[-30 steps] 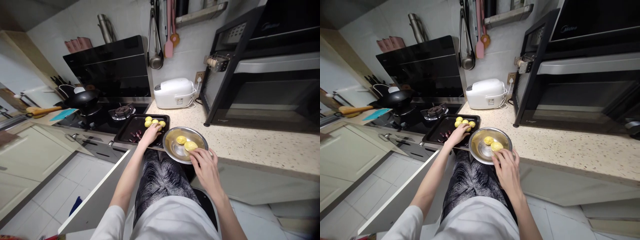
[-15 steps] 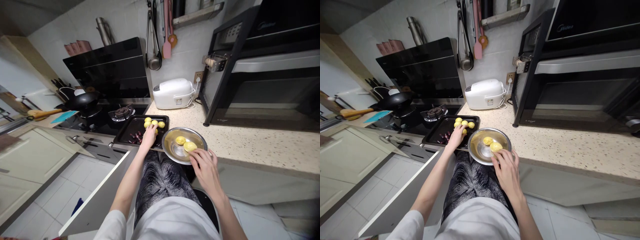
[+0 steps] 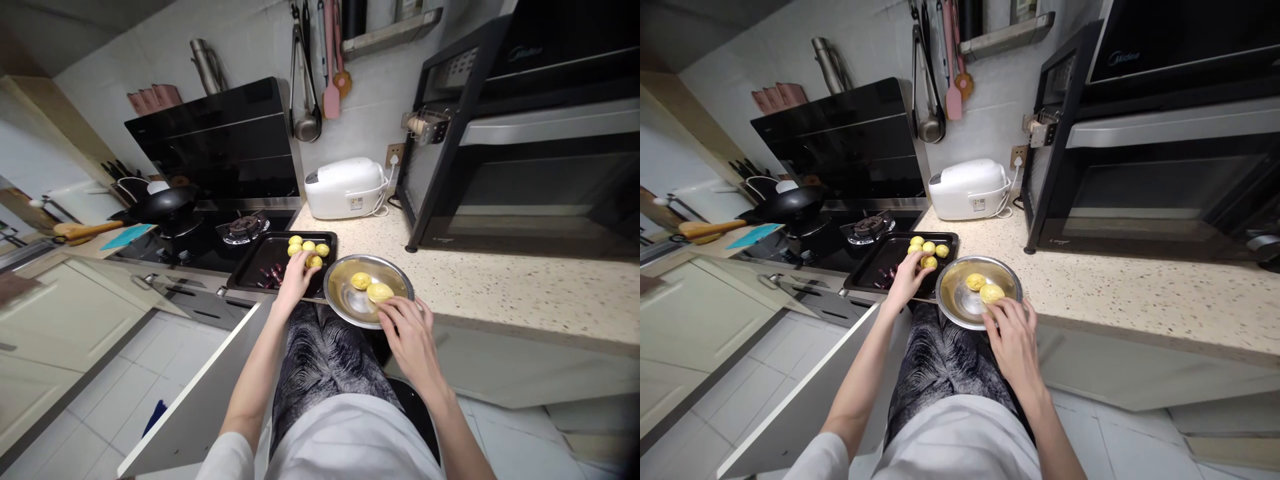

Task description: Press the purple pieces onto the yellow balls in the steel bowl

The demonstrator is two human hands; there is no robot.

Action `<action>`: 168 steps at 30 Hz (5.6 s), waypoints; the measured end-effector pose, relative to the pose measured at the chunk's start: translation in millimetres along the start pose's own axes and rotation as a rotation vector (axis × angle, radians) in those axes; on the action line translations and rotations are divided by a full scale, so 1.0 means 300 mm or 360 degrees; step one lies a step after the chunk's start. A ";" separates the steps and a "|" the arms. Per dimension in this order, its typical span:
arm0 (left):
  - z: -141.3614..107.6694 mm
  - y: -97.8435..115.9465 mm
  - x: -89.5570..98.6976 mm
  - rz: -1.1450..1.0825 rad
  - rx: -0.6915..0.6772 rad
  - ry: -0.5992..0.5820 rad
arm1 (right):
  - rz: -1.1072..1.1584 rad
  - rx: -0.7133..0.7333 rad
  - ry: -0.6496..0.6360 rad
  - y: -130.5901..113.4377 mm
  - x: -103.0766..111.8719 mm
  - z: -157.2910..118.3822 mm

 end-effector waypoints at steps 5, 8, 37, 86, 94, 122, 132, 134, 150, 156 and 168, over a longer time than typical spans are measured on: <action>-0.025 0.133 0.005 -0.0203 -0.0142 -0.0084 | -0.0013 -0.0016 -0.0012 -0.001 -0.001 0.000; -0.034 0.181 -0.015 -0.0252 -0.0205 -0.0154 | -0.0011 -0.0021 -0.0018 -0.003 0.001 0.000; -0.009 0.233 -0.179 0.0358 -0.0419 -0.0762 | -0.0124 -0.0046 -0.0013 -0.002 0.001 -0.001; 0.274 -0.108 -0.195 0.0875 -0.0072 -0.0636 | 0.0039 -0.0113 0.0009 0.000 0.004 0.036; 0.198 -0.005 -0.123 0.0746 -0.0135 -0.0367 | 0.0089 -0.0089 0.0135 -0.002 0.018 0.038; -0.345 0.286 -0.179 -0.0130 -0.0352 0.0179 | -0.0306 -0.0221 -0.0137 0.010 0.028 0.136; -0.350 0.286 -0.188 -0.0122 -0.0346 0.0131 | -0.0667 -0.0259 -0.0407 0.011 -0.019 0.162; -0.350 0.287 -0.188 -0.0126 -0.0349 0.0130 | -0.0687 -0.0259 -0.0419 0.006 -0.019 0.163; -0.348 0.295 -0.191 -0.0138 -0.0330 0.0142 | -0.0679 -0.0240 -0.0344 -0.004 -0.004 0.172; -0.348 0.295 -0.191 -0.0127 -0.0312 0.0138 | -0.0607 -0.0233 -0.0314 -0.010 0.001 0.160; -0.342 0.292 -0.185 -0.0157 -0.0320 0.0120 | -0.0450 -0.0233 -0.0230 -0.005 0.007 0.139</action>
Point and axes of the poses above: each hand's wrist, its own z-axis towards the middle knuckle, its own x-axis out of the back of the hand, y = z × x, the point moved 4 cm from there along z, towards the middle knuckle
